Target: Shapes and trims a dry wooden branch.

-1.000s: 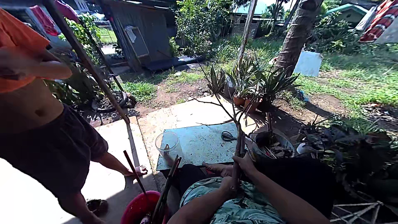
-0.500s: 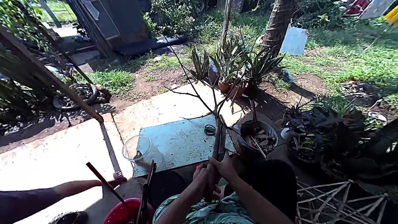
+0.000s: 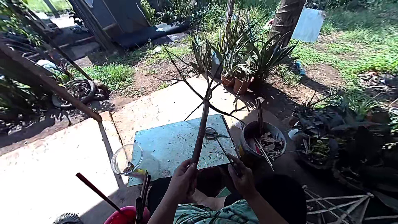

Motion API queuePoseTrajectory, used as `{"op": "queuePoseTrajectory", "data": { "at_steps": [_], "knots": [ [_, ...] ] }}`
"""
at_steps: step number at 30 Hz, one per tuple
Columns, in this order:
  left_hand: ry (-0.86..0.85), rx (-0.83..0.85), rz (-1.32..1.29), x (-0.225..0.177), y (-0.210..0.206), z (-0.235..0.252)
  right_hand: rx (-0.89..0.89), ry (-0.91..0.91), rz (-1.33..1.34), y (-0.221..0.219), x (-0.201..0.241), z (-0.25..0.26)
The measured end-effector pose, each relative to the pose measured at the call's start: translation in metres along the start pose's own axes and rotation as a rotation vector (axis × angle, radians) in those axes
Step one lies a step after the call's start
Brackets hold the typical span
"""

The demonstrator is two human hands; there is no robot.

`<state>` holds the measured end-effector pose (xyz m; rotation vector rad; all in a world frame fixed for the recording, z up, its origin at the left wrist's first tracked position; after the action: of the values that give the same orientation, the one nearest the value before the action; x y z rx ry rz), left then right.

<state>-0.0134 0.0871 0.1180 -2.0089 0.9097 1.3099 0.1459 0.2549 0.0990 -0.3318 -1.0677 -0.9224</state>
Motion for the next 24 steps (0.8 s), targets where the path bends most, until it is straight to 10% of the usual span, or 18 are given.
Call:
{"op": "queuePoseTrajectory", "data": {
  "at_steps": [18, 24],
  "knots": [
    [-0.053, -0.148, -0.039, -0.004, 0.001, -0.013, 0.047, 0.143, -0.276, -0.020, 0.005, 0.016],
    [-0.250, -0.245, -0.245, 0.004, 0.014, -0.016, 0.285, 0.552, -0.306, -0.057, 0.083, 0.001]
  ]
}}
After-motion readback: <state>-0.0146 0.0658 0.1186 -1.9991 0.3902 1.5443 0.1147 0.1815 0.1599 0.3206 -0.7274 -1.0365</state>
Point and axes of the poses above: each hand's wrist, its own z-axis towards the middle knuckle, its own y-axis out of the back of the hand, x = y × z, the point moved 9 cm from there along z, towards the middle knuckle, and after that the axes turned 9 degrees about z, right-handed, at the moved point
